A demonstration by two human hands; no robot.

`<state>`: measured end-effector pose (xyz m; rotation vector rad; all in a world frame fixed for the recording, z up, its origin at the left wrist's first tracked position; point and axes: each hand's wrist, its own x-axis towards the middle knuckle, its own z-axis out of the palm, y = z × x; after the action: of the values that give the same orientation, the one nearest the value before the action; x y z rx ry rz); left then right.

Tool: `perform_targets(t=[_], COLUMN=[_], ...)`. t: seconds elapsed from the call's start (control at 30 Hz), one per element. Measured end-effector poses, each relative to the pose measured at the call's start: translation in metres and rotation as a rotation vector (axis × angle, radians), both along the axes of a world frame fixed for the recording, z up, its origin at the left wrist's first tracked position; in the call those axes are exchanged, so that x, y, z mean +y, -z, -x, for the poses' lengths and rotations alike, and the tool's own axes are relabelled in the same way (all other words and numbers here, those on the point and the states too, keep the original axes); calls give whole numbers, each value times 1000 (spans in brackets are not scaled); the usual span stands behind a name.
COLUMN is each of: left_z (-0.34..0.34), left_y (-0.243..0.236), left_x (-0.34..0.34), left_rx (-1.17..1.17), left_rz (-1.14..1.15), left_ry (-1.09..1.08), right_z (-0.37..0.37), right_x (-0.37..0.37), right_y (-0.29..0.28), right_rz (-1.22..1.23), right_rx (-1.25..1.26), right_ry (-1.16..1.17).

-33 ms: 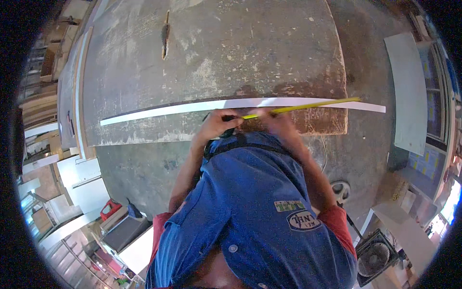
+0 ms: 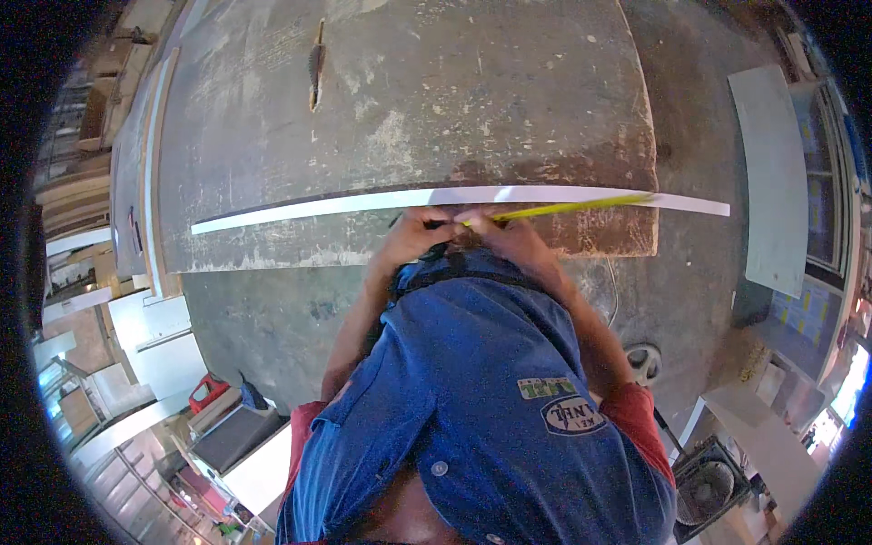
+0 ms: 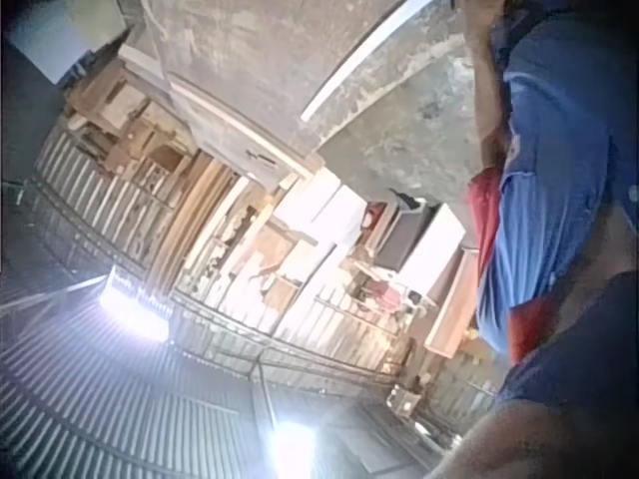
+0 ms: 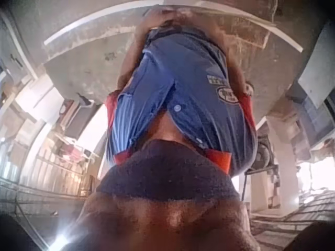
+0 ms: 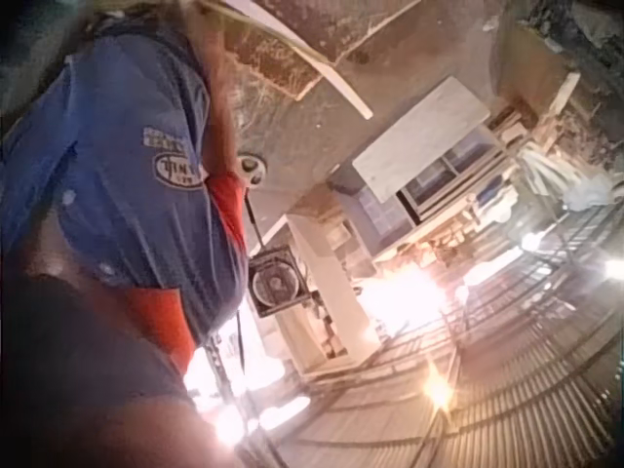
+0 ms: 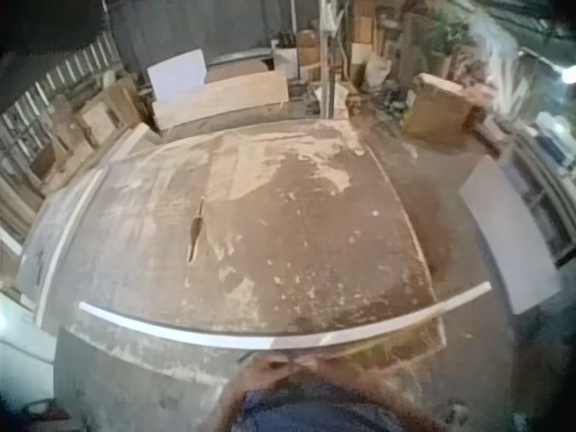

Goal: The person measures and marks a strip using a tape measure and pencil, measures a wooden cabinet, and attaches an edge strip to a wooden board by hammering nails with a hammer.

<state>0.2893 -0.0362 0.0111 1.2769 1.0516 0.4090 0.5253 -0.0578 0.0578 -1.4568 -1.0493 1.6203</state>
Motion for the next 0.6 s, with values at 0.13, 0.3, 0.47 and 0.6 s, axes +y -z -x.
perform_targets(t=[0.13, 0.3, 0.47, 0.6], left_z=[10, 35, 33, 77], left_y=[-15, -8, -21, -16], left_x=[-8, -18, -4, 22], left_rx=[69, 180, 157, 513], left_rz=[-33, -70, -139, -265], left_ry=[-48, -96, -259, -152], right_z=[-14, -12, 28, 28], right_x=[15, 19, 24, 31], right_y=[29, 30, 51, 53], right_rz=[223, 304, -126, -296], right_rx=[-22, 160, -111, -347], right_ry=[-87, -50, -422, -523])
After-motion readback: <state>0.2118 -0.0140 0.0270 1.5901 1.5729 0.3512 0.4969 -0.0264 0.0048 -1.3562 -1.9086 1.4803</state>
